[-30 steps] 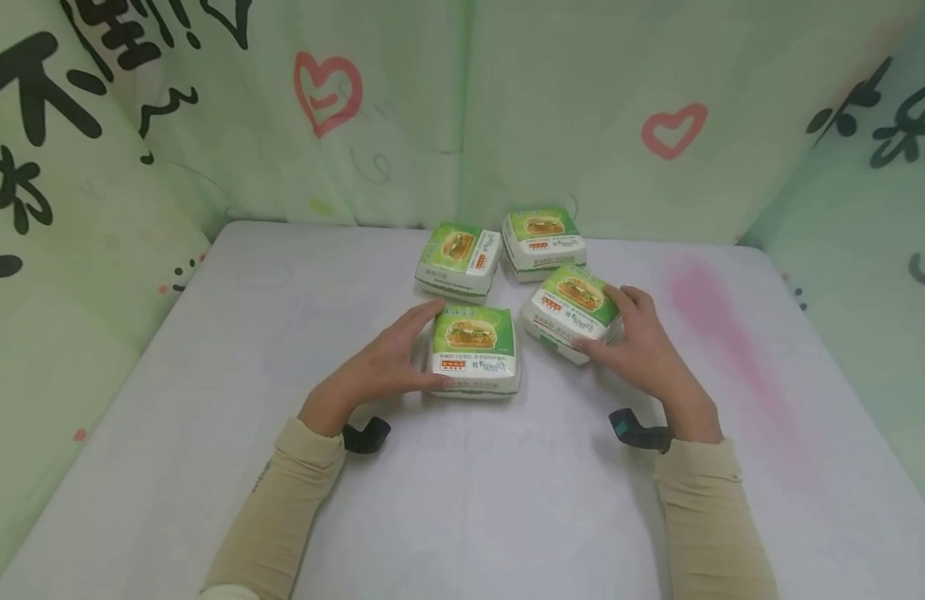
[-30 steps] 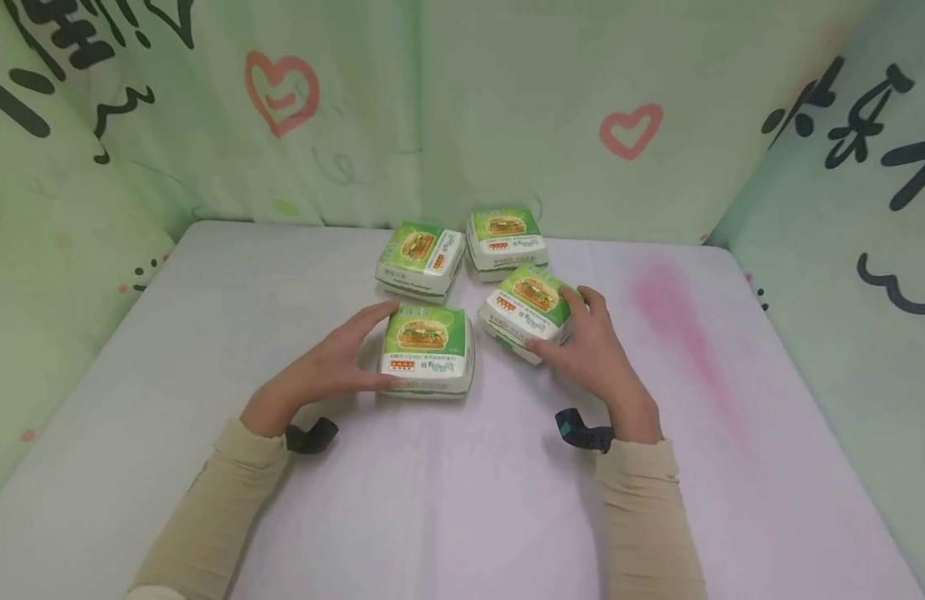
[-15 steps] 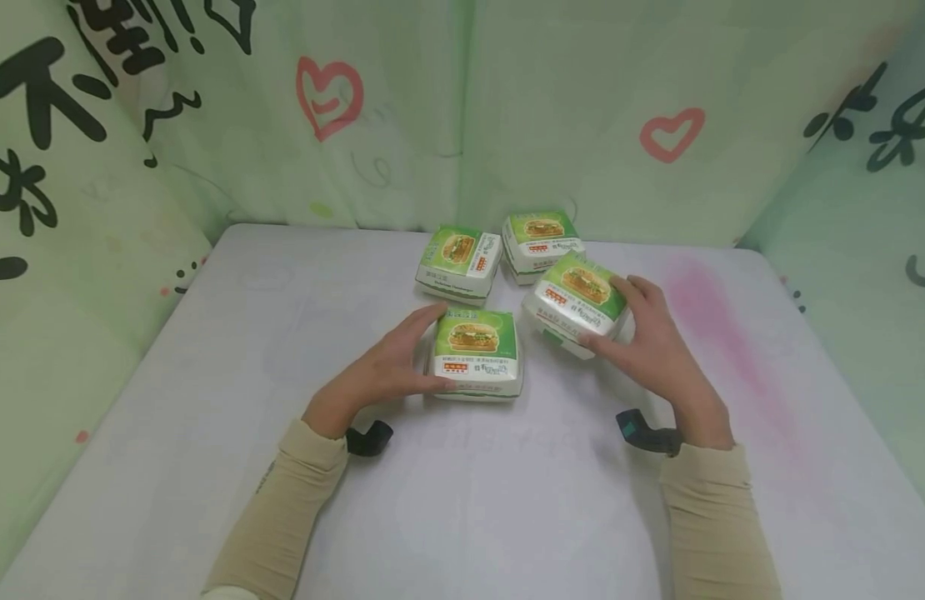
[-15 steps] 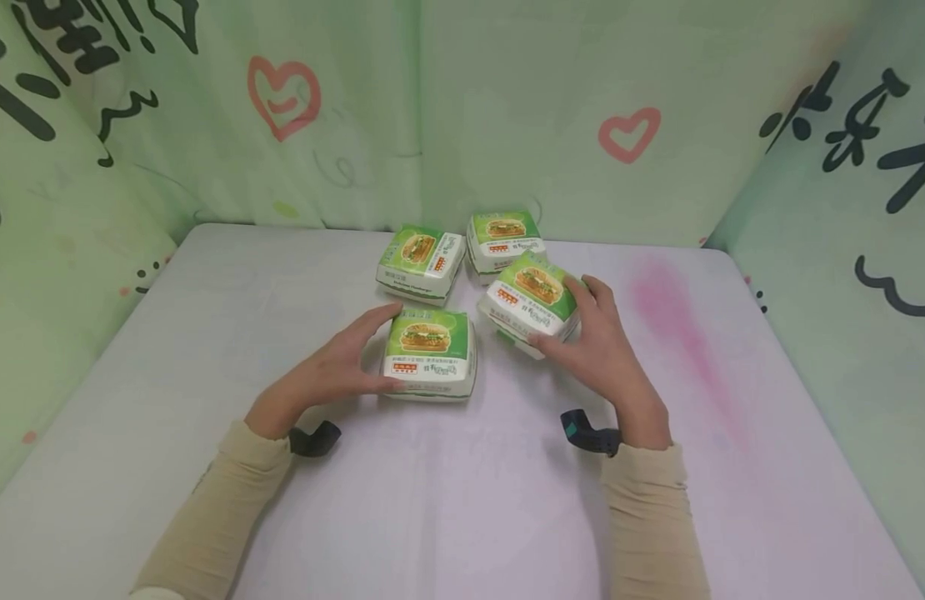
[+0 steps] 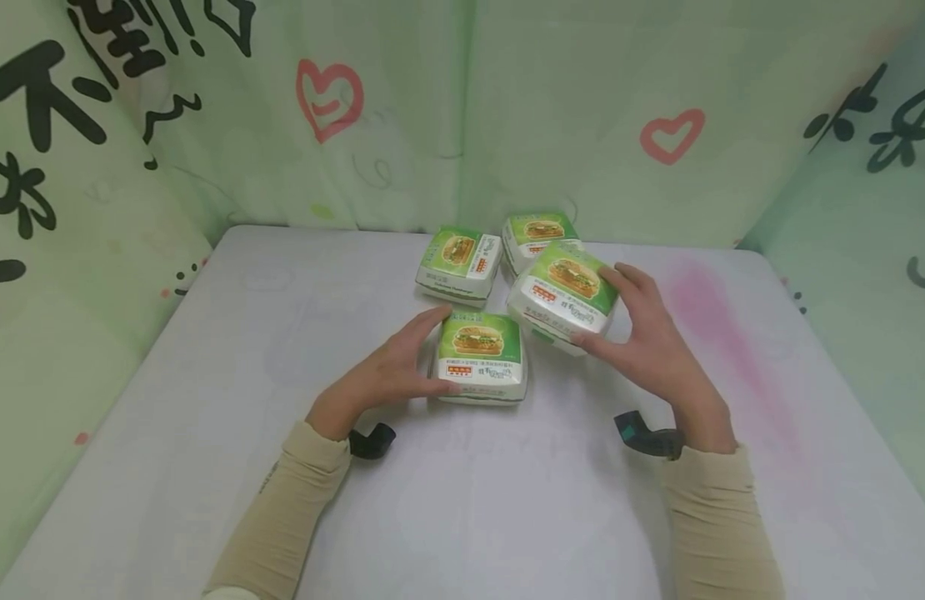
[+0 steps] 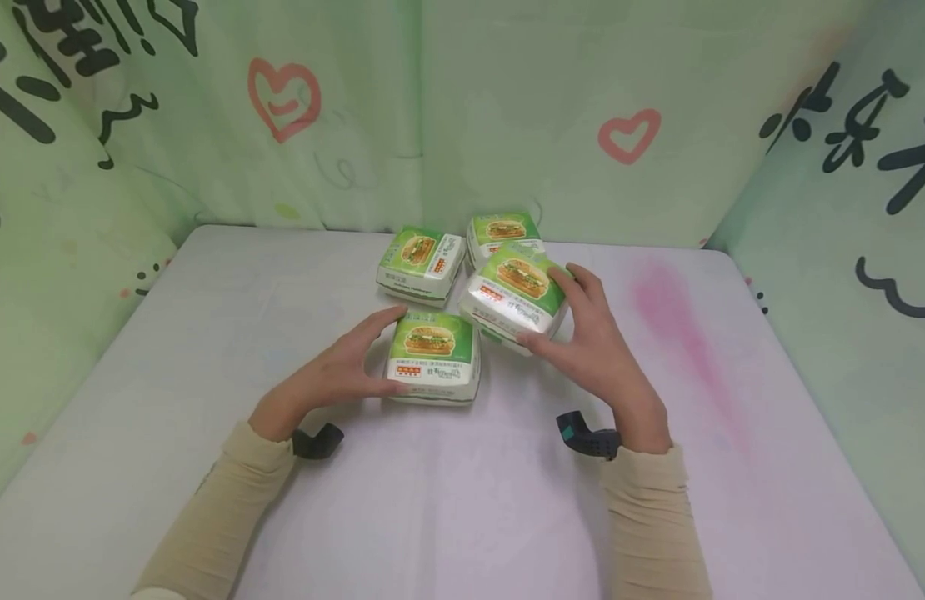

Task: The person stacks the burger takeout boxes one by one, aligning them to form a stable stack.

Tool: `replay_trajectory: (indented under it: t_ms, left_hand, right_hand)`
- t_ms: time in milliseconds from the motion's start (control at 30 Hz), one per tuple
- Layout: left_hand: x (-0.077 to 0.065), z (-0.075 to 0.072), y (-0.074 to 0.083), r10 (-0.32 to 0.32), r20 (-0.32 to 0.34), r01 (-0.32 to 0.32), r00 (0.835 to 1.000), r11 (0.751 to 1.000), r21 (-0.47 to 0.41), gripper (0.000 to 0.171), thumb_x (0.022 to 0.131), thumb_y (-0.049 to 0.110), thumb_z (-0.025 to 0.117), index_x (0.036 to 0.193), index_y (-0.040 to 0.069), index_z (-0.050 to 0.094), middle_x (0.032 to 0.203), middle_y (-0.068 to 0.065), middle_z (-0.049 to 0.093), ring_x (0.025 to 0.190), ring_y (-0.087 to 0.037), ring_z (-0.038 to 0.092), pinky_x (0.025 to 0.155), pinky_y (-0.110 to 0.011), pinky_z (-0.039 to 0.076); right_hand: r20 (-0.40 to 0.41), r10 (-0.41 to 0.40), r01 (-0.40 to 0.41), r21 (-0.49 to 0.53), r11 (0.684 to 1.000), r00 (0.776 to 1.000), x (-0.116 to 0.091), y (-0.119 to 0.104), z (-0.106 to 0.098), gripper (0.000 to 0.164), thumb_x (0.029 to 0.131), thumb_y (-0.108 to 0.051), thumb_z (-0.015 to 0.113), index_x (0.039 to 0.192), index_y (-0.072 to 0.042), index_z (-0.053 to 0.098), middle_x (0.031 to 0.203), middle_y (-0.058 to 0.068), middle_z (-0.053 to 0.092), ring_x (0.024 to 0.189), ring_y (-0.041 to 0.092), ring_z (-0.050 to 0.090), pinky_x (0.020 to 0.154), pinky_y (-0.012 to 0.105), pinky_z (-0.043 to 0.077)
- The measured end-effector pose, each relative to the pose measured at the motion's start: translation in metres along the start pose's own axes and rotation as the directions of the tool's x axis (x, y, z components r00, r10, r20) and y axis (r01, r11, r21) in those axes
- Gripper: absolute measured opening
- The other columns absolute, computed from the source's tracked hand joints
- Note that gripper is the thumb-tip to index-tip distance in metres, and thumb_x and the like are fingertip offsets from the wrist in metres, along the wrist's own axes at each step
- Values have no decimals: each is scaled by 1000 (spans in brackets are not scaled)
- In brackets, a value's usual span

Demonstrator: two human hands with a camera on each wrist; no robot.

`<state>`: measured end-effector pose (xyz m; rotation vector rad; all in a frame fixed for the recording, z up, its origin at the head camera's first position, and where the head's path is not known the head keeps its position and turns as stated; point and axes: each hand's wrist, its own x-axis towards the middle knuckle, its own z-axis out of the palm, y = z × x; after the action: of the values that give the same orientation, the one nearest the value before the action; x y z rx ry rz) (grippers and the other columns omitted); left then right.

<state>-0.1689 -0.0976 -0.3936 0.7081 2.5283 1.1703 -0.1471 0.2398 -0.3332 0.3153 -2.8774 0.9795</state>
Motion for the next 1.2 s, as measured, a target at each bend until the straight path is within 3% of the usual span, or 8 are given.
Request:
replay_trajectory:
  t_ms: [500,1200]
  left_hand:
    - [0,4,0,-31,3,31,1000,999,-24,110,74,49,84,159,24,18,164,2,22,153,-20,19,123,-46,23]
    - [2,4,-3,-9,-28,6,1000,995,-100,109,69,45,88,156,29,24,160,8,30,151,-16,23,122,-47,25]
  right_hand:
    - [26,-213,211,58,976,977,3,-22,10,88,80,-27,82,154,-19,34,161,6,23,144,29,29,112,59,35]
    - [157,-342,328,113,938,926,8,-39,23,87,80,-30,82,153,-20,35,161,6,23,145,27,29,113,58,34]
